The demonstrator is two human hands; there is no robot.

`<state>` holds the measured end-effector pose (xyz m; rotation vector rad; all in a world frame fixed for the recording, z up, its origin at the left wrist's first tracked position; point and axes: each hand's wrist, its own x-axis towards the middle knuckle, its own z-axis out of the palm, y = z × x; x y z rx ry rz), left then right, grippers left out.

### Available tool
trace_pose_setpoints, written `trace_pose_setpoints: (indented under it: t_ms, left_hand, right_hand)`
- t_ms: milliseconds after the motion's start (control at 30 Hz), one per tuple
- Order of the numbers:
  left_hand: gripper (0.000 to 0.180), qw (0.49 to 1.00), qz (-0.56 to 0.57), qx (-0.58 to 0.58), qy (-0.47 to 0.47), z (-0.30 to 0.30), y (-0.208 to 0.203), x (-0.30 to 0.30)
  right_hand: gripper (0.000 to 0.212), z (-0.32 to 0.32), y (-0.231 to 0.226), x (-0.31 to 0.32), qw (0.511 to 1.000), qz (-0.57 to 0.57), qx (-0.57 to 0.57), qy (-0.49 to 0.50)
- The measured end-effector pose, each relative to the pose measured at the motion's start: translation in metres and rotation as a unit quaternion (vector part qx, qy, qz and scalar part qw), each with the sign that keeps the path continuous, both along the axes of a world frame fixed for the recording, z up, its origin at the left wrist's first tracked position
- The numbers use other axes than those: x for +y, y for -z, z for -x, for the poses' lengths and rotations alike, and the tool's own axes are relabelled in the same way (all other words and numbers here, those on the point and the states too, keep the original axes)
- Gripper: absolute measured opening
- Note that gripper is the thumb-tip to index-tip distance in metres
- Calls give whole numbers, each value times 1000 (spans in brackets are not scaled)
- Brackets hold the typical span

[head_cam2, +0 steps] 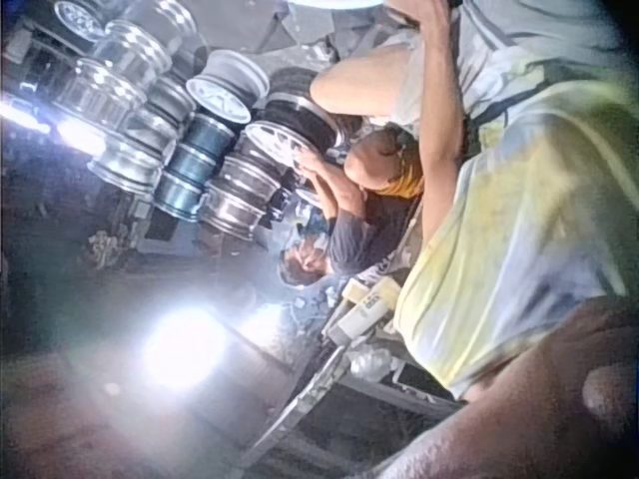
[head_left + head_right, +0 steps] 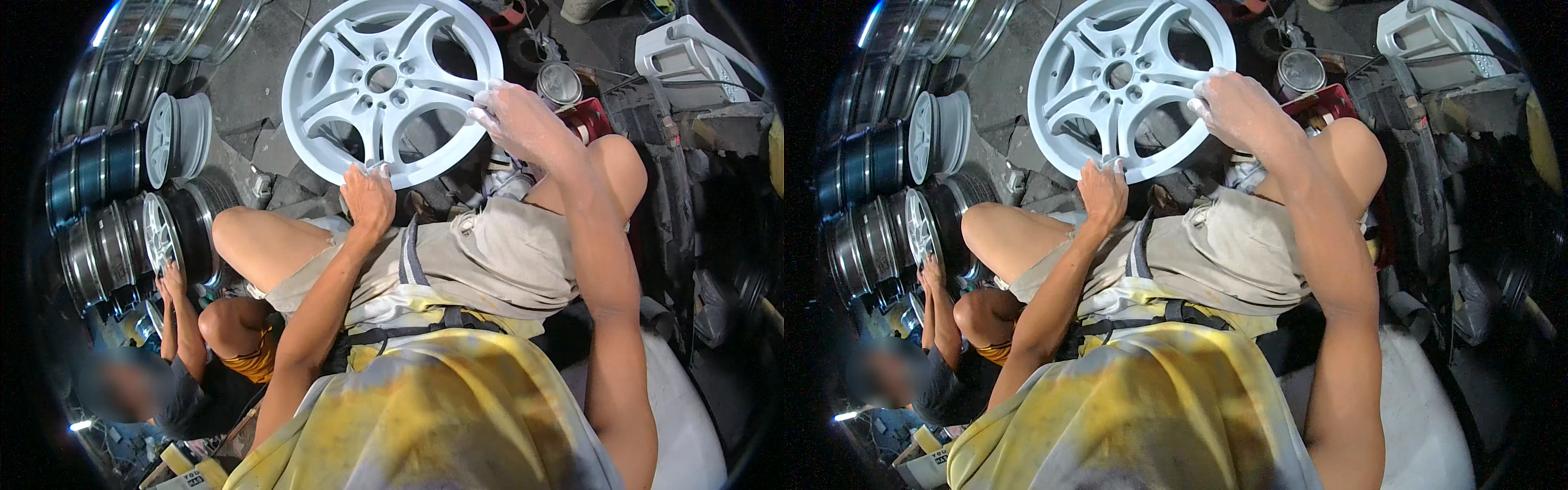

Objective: The person sits on the floor and scrubs a silver car wheel rim with a small brush and a white cloth. They repeatedly dip the brush into a red container and scrub the spokes and inner barrel of the rim. Another person is visible in the background working on a different wheel.

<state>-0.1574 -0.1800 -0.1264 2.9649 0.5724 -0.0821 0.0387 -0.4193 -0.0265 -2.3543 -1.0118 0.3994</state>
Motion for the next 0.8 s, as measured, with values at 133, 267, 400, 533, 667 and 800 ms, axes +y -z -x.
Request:
trace_pose_setpoints:
  t_ms: [133, 267, 400, 533, 667, 800]
  left_hand:
    - [35, 1000, -14, -10, -23, -4, 4, -3]
    - [32, 1000, 6, 8, -1, 4, 1, 0]
    - [30, 1000, 1, -12, -23, -9, 6, -5]
    - [29, 999, 22, -22, 13, 3, 1, 2]
    - [30, 1000, -17, -18, 13, 0, 5, 1]
    - [28, 999, -11, -24, 19, 5, 8, 3]
  right_hand:
    - [25, 2, 5, 4, 1000, -11, -4, -3]
    - [24, 1, -2, 1, 1000, -1, 18, 3]
    - [22, -1, -1, 6, 1000, -26, 9, 8]
    - [21, 3, 0, 5, 1000, -13, 17, 10]
    - [22, 1, -4, 7, 1000, 6, 17, 12]
    - [23, 1, -1, 7, 1000, -15, -2, 13]
